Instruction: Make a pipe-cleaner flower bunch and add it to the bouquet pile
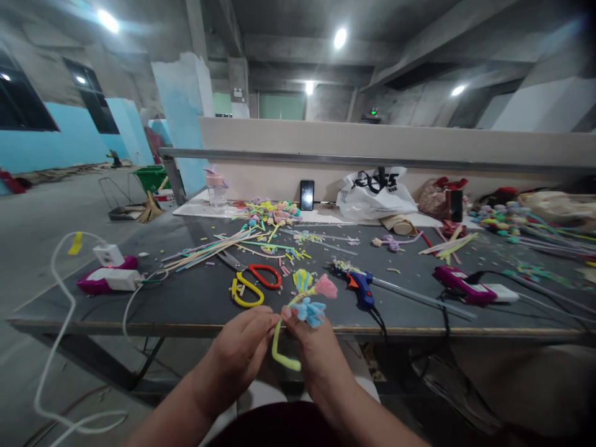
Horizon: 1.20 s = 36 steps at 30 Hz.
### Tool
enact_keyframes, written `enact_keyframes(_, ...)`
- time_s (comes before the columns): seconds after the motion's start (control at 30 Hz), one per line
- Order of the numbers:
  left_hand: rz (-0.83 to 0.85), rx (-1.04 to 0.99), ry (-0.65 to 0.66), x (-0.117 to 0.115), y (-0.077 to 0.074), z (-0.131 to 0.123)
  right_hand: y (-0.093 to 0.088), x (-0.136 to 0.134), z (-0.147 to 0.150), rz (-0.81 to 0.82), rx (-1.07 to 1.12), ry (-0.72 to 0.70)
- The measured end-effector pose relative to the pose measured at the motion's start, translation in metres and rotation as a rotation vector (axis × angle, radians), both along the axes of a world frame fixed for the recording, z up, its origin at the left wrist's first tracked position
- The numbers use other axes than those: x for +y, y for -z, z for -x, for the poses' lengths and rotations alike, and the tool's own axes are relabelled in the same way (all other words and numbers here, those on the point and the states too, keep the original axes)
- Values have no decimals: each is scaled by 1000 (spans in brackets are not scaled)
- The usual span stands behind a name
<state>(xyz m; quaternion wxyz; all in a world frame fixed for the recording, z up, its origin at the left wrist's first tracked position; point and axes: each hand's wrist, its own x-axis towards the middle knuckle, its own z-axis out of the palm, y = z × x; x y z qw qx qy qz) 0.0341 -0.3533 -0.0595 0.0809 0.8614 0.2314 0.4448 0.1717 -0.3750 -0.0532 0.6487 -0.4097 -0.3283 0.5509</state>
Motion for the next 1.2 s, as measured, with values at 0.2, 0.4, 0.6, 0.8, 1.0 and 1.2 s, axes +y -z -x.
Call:
enact_keyframes(0.2, 408, -134, -127, -10, -7, -6, 0, -3, 6, 2, -83, 39)
enact_keyframes(0.4, 1328, -543, 123, -10, -18, -14, -10, -10, 3, -89, -173, -46)
enact_keyframes(0.6, 1666, -810, 390, -11, -10, -18, 4, -12, -5, -96, -93, -124)
enact_keyframes(0.8, 1696, -749, 467, -16, -7, -21, 10, -4, -16, -95, -118, -206)
enact_keyframes(1.0, 867, -535, -102, -14, -13, -24, 11, 4, 7, -60, 215, -186)
enact_keyframes(1.2, 13, -252, -352, -3, -5, 0, 7, -12, -6, 166, -38, -479)
